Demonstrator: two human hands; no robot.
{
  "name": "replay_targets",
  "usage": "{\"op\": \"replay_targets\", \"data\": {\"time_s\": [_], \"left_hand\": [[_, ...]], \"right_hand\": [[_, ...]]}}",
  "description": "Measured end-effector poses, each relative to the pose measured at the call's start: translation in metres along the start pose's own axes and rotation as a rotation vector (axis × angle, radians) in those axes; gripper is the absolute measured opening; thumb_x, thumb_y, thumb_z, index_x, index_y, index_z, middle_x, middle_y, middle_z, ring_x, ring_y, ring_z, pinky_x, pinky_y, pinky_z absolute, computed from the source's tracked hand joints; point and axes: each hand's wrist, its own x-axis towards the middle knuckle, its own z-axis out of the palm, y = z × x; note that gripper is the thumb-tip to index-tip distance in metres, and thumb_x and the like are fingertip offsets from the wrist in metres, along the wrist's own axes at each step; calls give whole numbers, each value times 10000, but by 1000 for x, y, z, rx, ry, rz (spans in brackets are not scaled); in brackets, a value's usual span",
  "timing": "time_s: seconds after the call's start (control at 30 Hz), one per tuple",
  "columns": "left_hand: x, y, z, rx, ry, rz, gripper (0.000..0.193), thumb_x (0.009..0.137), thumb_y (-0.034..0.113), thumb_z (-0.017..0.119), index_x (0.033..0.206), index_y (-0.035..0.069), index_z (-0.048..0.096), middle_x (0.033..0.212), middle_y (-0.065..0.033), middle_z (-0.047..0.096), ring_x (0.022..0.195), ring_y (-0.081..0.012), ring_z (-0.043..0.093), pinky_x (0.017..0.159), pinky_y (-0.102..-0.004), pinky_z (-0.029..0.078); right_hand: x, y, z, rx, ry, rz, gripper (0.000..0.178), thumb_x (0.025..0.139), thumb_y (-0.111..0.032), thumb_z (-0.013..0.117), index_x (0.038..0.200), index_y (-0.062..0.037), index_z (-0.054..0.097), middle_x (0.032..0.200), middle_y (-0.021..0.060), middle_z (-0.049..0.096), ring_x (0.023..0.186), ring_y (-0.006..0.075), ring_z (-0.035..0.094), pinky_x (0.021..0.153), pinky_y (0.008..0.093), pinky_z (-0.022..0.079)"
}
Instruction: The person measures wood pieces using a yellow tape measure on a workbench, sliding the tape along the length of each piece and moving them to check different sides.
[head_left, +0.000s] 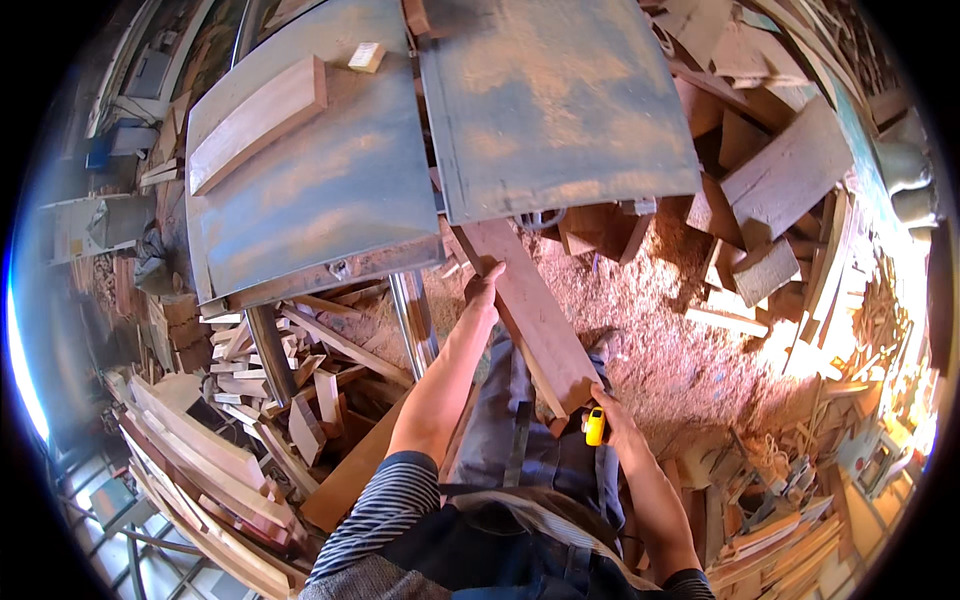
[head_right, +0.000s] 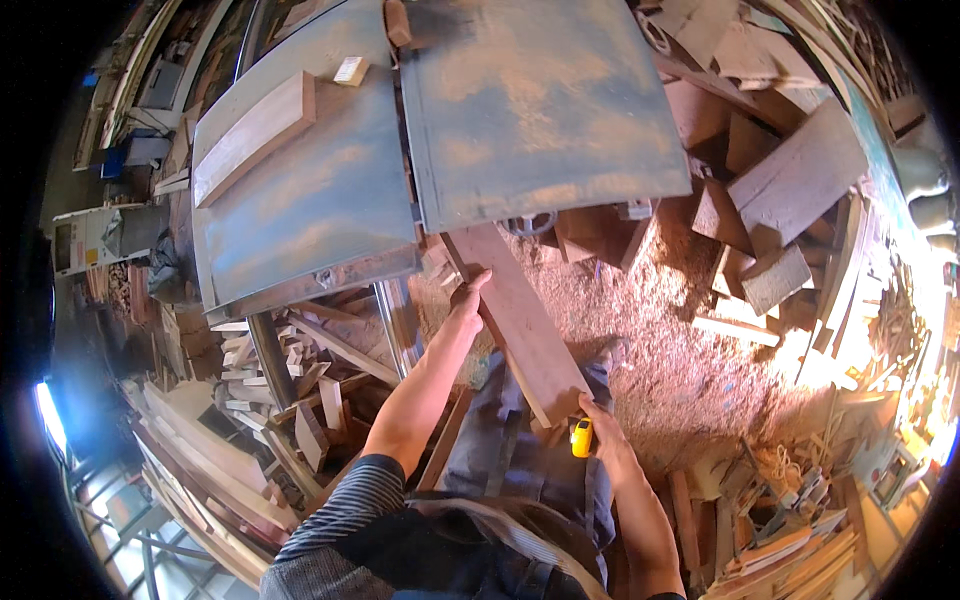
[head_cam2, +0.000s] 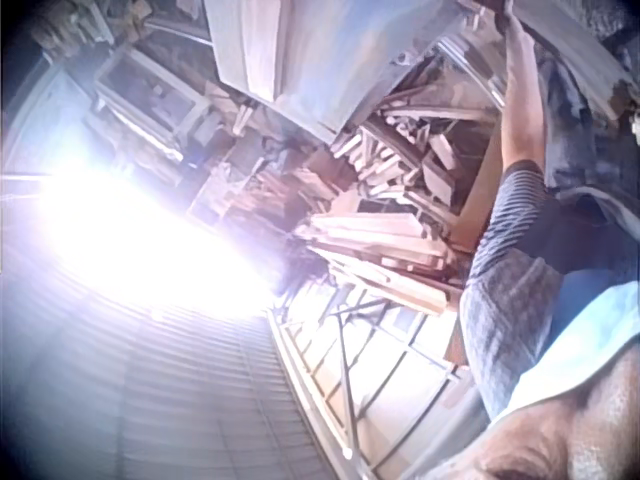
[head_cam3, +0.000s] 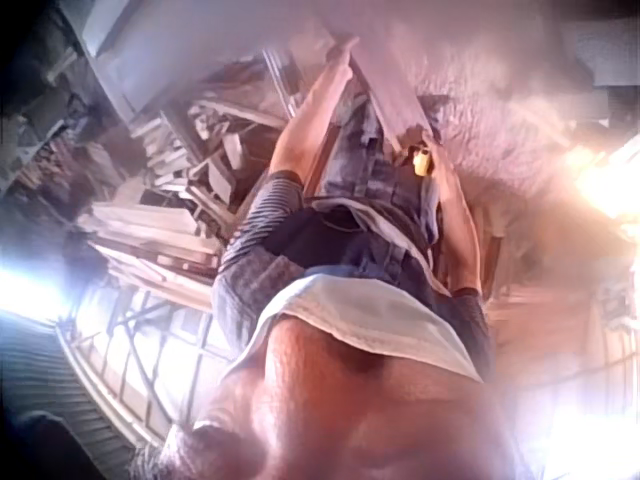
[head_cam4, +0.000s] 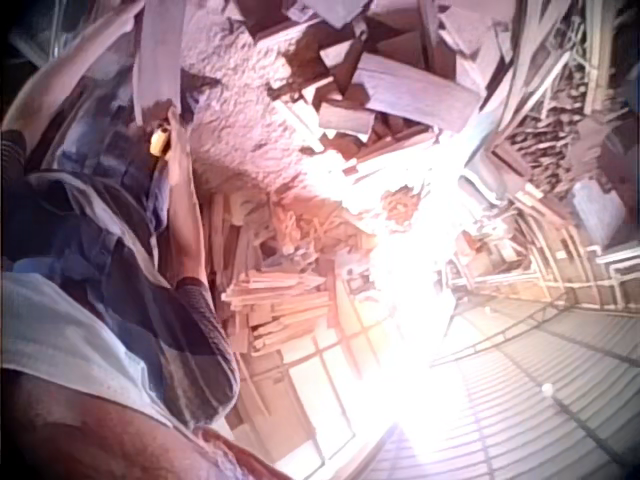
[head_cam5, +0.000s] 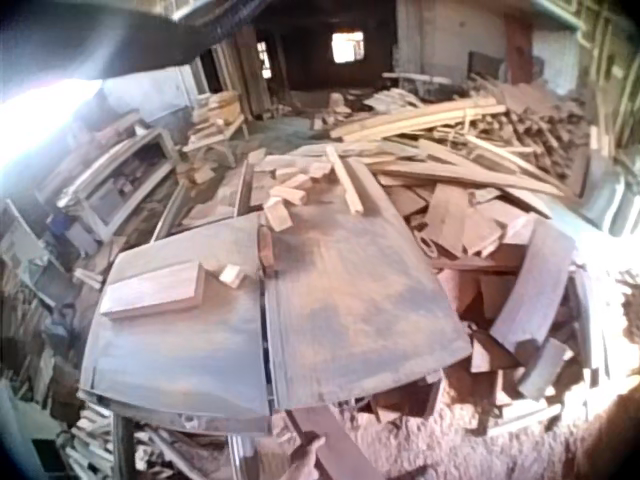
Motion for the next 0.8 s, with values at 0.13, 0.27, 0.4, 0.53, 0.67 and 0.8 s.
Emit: {"op": "replay_targets", "data": {"time_s": [0.13, 0.27, 0.4, 0.53, 0.67, 0.8], "left_hand": [[32, -7, -22, 4, 40, 289, 333, 814, 240, 860, 1011, 60, 661, 1000, -77, 690, 908, -205, 653, 809, -396, 543], [-6, -22, -35, 245, -53, 225, 481, 866, 142, 799, 1276, 10, 587, 1135, -132, 690, 1046, -219, 652, 861, -372, 553], [-111, -26, -48, 193, -211, 251, 626, 913, 122, 761, 1413, -108, 463, 1321, -212, 606, 1174, -227, 622, 948, -345, 542], [-168, -38, -84, 186, -325, 211, 549, 954, 134, 733, 1394, -98, 500, 1305, -152, 614, 1173, -192, 622, 987, -314, 512], [-198, -36, -103, 202, -287, 145, 443, 970, 143, 724, 1329, -65, 569, 1260, -106, 639, 1157, -160, 629, 990, -298, 504], [-202, -63, -116, 165, -262, 222, 424, 993, 169, 715, 1334, -24, 552, 1256, -77, 633, 1157, -171, 633, 1001, -322, 508]], "right_hand": [[40, -18, 33, -123, 19, -25, 392, 986, -318, 708, 1263, -45, 659, 1094, 53, 710, 884, 175, 692, 743, 343, 590], [76, -35, 81, -152, 7, -89, 393, 1011, -281, 668, 1315, -33, 640, 1181, 53, 706, 969, 175, 691, 799, 346, 591], [127, -41, 108, -43, -298, -144, 381, 1027, -300, 640, 1313, -49, 641, 1176, 50, 709, 989, 173, 694, 837, 351, 586], [172, -49, 150, 55, -293, -72, 345, 1034, -326, 626, 1282, -88, 652, 1109, 53, 717, 905, 193, 691, 788, 378, 585], [181, -61, 179, -14, -248, -2, 325, 1019, -395, 648, 1198, -125, 668, 964, 37, 707, 746, 187, 666, 674, 365, 579], [226, -71, 188, -166, -319, -22, 468, 959, -510, 696, 1237, -134, 664, 944, 47, 708, 757, 193, 679, 673, 366, 583]]}}
